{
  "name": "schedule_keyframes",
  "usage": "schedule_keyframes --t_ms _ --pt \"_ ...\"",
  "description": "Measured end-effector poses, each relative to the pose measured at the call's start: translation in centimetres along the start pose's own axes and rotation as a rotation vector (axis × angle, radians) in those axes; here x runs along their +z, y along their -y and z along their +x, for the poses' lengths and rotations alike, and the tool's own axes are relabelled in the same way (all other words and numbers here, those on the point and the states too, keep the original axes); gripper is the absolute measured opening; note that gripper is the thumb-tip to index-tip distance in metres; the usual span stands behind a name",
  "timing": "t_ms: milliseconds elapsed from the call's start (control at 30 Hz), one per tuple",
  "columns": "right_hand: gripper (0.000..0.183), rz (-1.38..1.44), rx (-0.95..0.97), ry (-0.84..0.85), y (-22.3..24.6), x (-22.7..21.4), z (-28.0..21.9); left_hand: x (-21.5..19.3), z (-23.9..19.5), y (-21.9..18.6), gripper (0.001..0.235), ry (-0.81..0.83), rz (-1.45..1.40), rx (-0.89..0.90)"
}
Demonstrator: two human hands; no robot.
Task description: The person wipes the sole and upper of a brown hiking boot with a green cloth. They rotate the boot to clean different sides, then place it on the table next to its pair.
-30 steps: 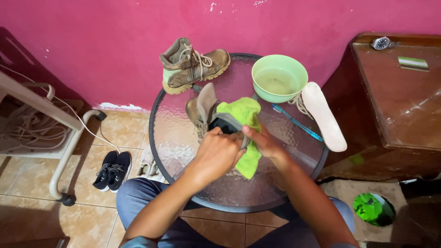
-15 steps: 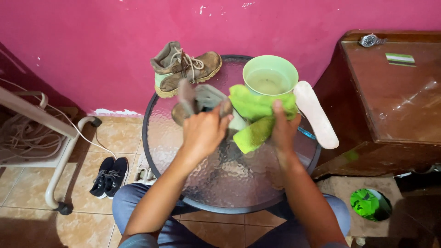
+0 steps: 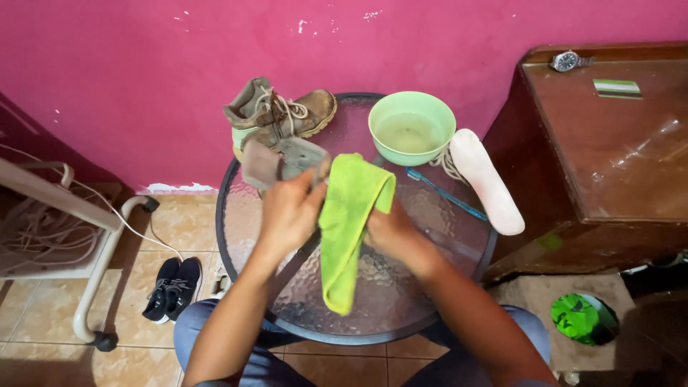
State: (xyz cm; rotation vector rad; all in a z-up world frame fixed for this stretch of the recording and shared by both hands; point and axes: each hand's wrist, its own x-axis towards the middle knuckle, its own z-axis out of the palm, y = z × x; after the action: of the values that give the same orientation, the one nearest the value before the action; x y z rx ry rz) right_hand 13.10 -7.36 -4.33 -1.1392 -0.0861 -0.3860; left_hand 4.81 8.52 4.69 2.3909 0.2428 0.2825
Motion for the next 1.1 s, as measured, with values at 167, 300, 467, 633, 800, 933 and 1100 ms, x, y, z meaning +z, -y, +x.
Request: schedule_keyframes --t_ms 167,300,467,633,800,933,1100 --pt "0.066 -0.083 -0.008 0.004 0.5 -0.8 1.7 -1.7 0.4 0.0 0.025 -0.025 -0.193 -0.112" --pt "0.064 -0.169 -0.016 0.005 0.9 -2.3 3.1 -2.6 0.9 0.8 0.023 -0.133 -0.258 -0.069" --pt "0.063 -0.265 -0.021 -0.025 1.9 -4.2 6.7 -2.7 -0.2 3.2 0.021 -0.142 0.044 0.206" --pt "0.063 -0.375 -0.023 0.000 2.4 -4.3 6.3 -2.1 -2.6 2.8 0.031 -0.040 0.226 0.523" --pt "0.091 -0.630 0.366 -0.065 2.3 -5.4 3.3 1.5 -4.1 6.1 0.032 -0.220 0.205 0.678" --pt "0.096 -0.655 0.376 -0.044 2.5 -4.6 2.8 6.0 -7.4 4.9 0.036 -0.399 0.084 0.567" --pt "0.065 0.146 -0.105 -0.151 -1.2 -3.7 3.2 10.2 -9.2 1.6 0.145 -0.662 -0.420 -0.071"
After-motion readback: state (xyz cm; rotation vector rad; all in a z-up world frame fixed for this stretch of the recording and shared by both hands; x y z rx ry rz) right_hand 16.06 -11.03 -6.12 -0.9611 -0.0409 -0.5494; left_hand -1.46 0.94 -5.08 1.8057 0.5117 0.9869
